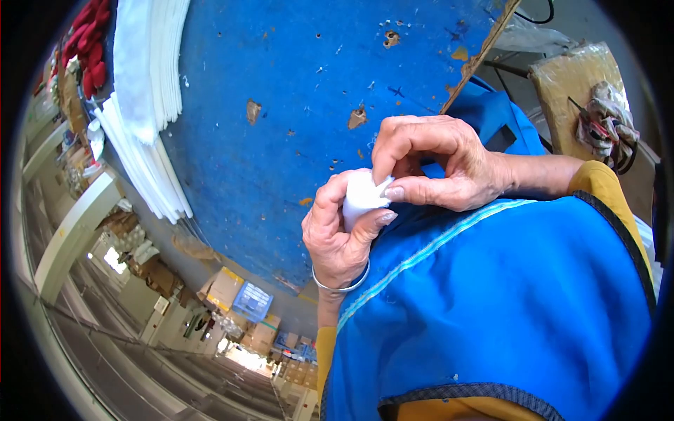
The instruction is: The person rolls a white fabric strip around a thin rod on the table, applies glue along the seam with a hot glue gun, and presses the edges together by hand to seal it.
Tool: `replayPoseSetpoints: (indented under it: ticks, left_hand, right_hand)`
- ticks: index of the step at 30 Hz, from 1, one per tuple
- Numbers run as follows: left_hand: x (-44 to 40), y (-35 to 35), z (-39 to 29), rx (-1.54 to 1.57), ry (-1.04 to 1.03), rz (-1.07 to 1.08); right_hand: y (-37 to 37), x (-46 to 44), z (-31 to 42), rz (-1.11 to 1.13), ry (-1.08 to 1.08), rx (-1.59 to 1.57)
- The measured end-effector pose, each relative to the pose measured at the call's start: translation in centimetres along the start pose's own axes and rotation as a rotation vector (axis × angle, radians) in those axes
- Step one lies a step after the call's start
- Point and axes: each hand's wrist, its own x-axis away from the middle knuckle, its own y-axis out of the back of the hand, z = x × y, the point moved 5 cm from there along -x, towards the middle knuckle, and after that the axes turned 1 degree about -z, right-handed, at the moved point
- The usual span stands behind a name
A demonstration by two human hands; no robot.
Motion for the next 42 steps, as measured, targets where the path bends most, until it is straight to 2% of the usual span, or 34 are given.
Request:
replayPoseSetpoints:
  ticks: [10, 16, 19, 22, 32, 35, 42]
  left_hand:
    - [0.2, 0.4, 0.2, -0.053, -0.025, -0.033]
    - [0.1, 0.3, 0.2, -0.030, 0.000, 0.006]
    - [0.3, 0.1, 0.2, -0.050, 0.036, -0.030]
    - [0.4, 0.1, 0.5, -0.078, -0.019, -0.028]
    - [0.3, -0.2, 0.5, -0.114, -0.025, -0.045]
    - [0.4, -0.3, 0.4, -0.115, -0.027, -0.051]
    - [0.3, -0.4, 0.9, -0.116, -0.029, -0.060]
  right_hand:
    - [-0.1, -0.3, 0.5, 0.040, 0.113, 0.044]
    - [0.2, -0.4, 0.8, 0.060, 0.037, 0.060]
    - [0.2, -0.5, 1.4, 0.059, 0.123, 0.148]
    - [0.0, -0.6, 1.9, 0.035, 0.206, 0.251]
    - [0.1, -0.5, 1.9, 0.010, 0.281, 0.308]
    - [0.3, -0.5, 2.2, -0.002, 0.210, 0.305]
    - [-0.2, -0.8, 2.1, -0.010, 0.242, 0.420]
